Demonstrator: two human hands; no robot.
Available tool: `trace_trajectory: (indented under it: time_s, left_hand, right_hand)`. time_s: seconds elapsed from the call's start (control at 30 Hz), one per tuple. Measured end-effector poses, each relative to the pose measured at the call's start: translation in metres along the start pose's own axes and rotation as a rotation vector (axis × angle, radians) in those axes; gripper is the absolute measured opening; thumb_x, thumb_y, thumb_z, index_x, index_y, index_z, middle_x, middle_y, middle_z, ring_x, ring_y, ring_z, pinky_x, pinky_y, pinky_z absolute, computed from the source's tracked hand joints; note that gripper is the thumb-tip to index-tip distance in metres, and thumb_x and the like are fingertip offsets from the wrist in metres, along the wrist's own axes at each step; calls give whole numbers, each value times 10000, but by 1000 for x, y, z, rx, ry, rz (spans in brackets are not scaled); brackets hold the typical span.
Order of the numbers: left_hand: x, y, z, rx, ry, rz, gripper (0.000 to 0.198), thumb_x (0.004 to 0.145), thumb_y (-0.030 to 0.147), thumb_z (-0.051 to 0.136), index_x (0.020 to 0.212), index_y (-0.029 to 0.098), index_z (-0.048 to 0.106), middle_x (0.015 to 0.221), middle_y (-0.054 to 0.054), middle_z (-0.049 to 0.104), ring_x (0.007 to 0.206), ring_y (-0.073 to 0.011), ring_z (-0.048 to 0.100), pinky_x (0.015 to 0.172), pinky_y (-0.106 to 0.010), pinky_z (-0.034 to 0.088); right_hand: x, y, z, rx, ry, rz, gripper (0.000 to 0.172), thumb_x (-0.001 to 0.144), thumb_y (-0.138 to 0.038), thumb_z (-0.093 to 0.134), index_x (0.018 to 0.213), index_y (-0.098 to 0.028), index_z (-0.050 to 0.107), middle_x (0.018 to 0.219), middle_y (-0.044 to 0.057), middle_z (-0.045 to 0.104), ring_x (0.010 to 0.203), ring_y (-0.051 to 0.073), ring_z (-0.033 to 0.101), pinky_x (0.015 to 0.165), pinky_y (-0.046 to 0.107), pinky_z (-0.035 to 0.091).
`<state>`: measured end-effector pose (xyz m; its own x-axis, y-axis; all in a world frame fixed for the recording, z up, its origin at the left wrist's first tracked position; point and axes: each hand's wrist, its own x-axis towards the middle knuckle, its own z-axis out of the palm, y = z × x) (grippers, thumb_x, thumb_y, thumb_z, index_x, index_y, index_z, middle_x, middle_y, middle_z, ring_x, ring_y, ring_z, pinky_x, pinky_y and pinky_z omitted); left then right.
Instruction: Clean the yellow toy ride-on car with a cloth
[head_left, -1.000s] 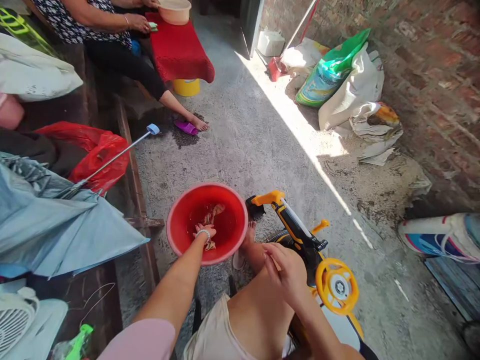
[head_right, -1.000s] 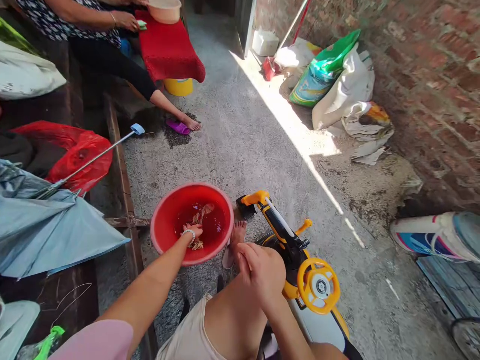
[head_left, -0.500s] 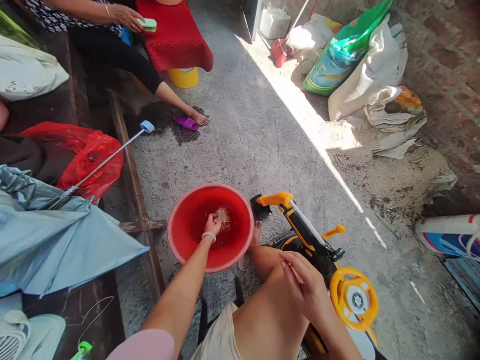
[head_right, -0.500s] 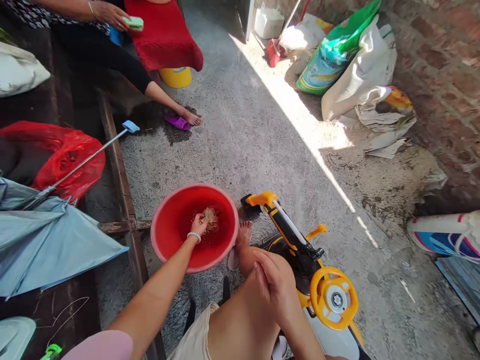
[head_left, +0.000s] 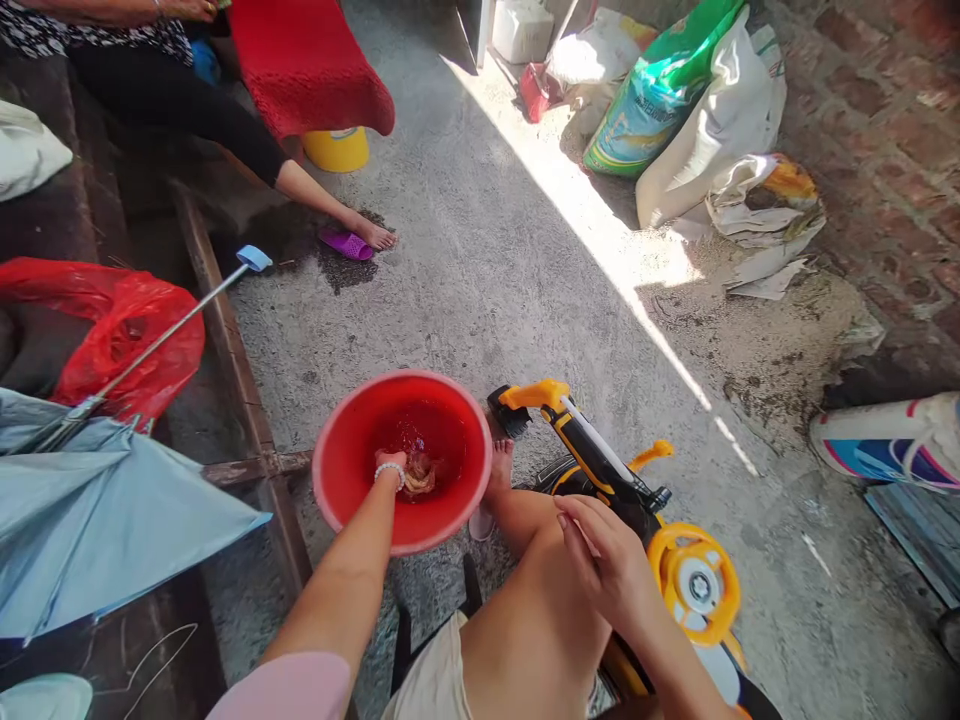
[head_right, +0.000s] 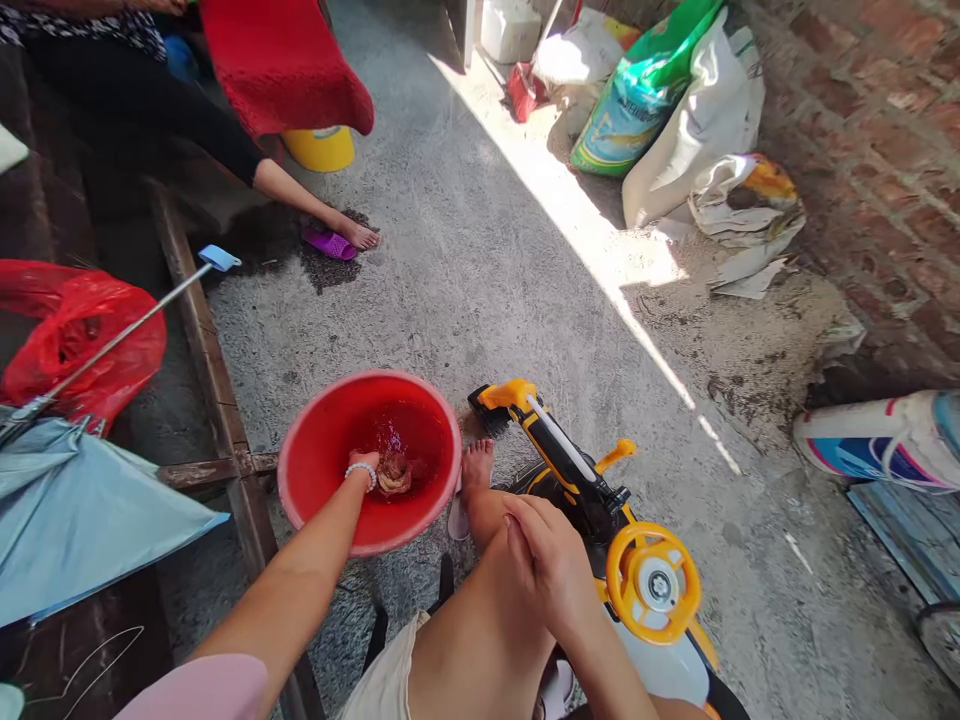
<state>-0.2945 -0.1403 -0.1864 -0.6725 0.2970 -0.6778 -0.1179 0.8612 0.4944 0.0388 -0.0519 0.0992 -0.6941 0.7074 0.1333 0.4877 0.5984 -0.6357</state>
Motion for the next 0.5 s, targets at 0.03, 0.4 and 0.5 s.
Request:
trace_trajectory:
  time_s: [0.03, 0.4, 0.5]
  left_hand:
    - [-2, 5, -6, -22, 21, -5, 716, 732, 270, 793, 1398, 133, 567, 1213, -257, 736, 1113, -395, 737, 903, -500, 587]
    - [-123, 41, -102, -291, -166, 567, 403, 605, 144, 583, 982, 198, 714, 1093, -79, 768, 1102, -286, 691, 1023, -410, 565]
    - [-154, 51, -137, -329, -224, 658, 452, 612, 179, 599, 1045, 192, 728, 1107, -92, 742, 1128, -314, 660, 1026, -422, 542]
  right_hand:
    - [3, -3, 2, 13, -16, 7, 277, 1033, -193, 539, 1218, -260, 735, 1138, 88, 781, 1013, 199, 750, 872, 311, 630]
    - [88, -48, 110, 105, -584, 166, 1019, 750, -150, 814, 1661, -163, 357, 1650, 241, 409, 1523, 345, 443, 1224, 473, 416]
    - [97, -55, 151, 228, -579, 299, 1296, 567, -161, 928, 1689, -166, 280, 1740, 288, 187, 1595, 406, 308, 1259, 525, 341]
